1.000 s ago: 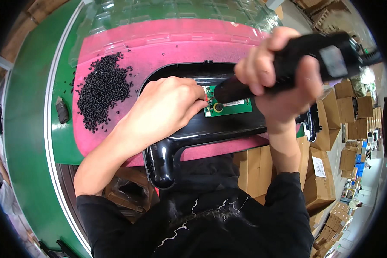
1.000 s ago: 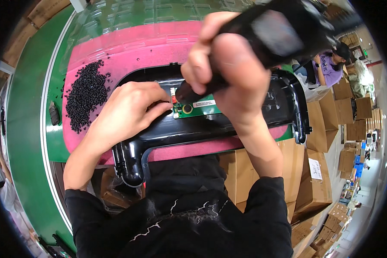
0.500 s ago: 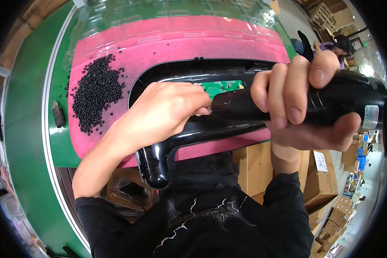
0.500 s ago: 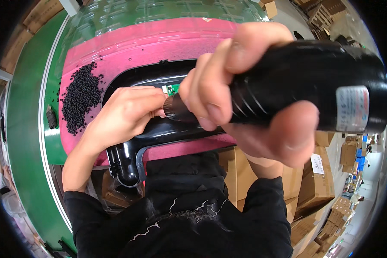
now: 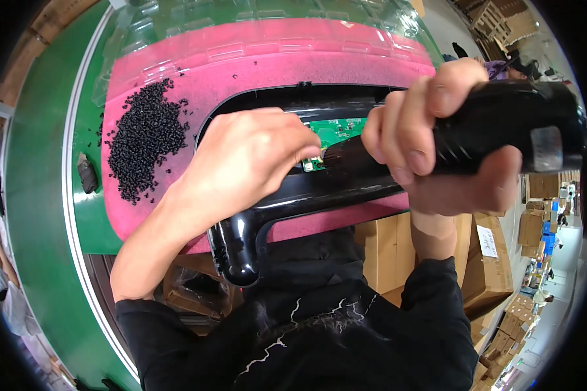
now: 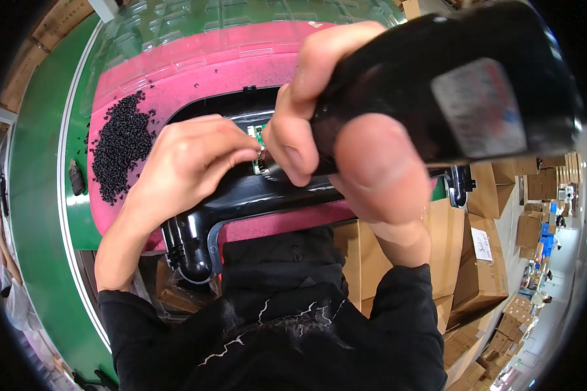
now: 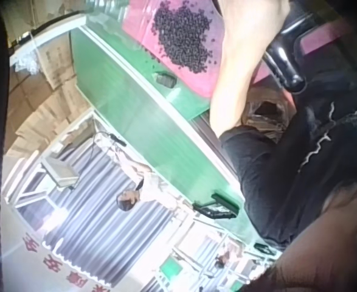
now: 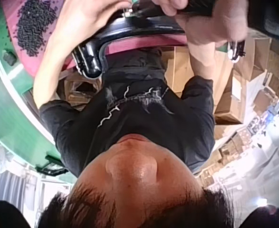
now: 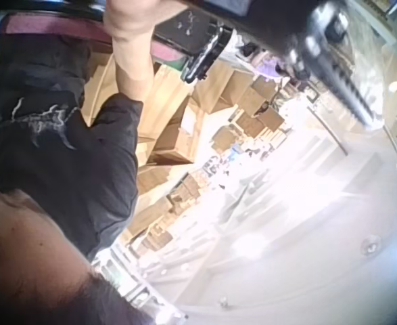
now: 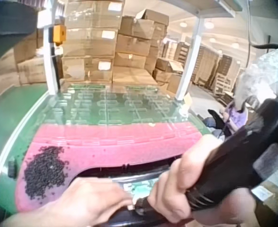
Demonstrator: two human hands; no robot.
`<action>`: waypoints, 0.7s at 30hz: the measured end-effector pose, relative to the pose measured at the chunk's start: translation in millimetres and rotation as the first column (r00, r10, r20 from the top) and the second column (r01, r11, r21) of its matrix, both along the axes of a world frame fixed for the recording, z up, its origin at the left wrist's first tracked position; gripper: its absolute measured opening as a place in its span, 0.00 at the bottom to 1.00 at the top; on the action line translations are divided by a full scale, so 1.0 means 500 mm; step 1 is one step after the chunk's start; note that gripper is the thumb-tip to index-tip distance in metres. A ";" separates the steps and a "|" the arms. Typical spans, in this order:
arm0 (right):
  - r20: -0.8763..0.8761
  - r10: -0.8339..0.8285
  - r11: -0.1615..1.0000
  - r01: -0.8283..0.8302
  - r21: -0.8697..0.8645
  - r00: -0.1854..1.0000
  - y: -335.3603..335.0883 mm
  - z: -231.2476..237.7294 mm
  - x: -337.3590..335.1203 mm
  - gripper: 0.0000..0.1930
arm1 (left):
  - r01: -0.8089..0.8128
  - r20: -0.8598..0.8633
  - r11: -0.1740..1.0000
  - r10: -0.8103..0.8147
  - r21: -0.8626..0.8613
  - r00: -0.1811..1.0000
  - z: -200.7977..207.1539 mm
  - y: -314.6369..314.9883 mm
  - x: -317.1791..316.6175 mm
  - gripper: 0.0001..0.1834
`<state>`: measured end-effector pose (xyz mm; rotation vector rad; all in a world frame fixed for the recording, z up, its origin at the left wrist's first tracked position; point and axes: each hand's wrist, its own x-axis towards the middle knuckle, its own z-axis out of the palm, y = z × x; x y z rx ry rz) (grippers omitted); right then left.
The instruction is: Assembling circuit boards into plastic housings using an electric screwdriver.
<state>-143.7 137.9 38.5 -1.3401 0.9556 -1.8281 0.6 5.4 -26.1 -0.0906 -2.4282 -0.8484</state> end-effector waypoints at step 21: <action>-0.145 -0.017 0.995 0.031 0.090 0.989 -0.030 -0.017 0.027 0.30 | -0.180 0.121 0.983 0.183 -0.040 0.976 0.016 0.004 0.014 0.07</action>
